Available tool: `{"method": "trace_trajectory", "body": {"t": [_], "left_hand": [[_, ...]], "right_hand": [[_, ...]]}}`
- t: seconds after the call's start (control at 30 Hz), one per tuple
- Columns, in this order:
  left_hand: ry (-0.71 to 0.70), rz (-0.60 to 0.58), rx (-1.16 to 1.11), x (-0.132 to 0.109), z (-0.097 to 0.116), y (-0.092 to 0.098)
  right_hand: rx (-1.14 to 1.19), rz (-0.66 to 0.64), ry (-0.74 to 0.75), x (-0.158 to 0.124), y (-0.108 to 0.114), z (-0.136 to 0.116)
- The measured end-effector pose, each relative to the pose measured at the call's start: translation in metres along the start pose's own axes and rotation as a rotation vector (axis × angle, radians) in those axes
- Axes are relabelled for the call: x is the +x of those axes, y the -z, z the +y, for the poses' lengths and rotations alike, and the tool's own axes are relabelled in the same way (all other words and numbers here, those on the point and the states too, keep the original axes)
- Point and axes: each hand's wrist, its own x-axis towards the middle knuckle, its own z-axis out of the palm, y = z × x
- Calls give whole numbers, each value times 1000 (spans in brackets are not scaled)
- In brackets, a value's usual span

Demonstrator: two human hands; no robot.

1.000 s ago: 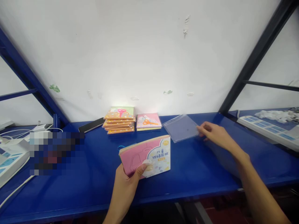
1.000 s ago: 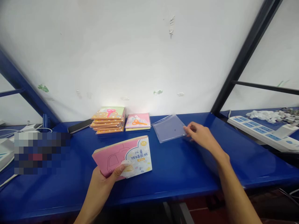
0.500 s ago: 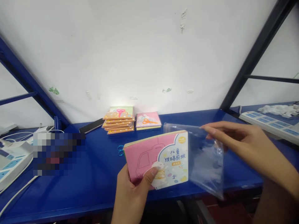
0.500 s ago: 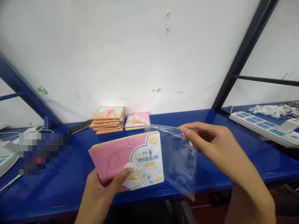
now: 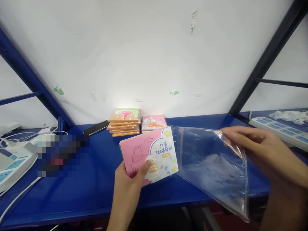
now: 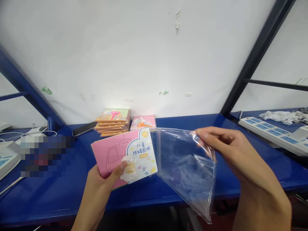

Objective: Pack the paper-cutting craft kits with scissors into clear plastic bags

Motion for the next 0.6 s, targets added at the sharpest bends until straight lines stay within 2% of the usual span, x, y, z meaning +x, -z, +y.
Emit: {"method": "trace_trajectory", "body": {"t": [0.37,0.57,0.6], "left_hand": [[-71,65,0,13,0,-5],[-85,26,-15,24,-10,-4],[-82,18,-1,26,-11,-4]], "right_hand": [[-14,-185,-67,5,-10,-1],[-114,-228,-77,7,-13,-1],[-172,-191,-58,8,-13,0]]}}
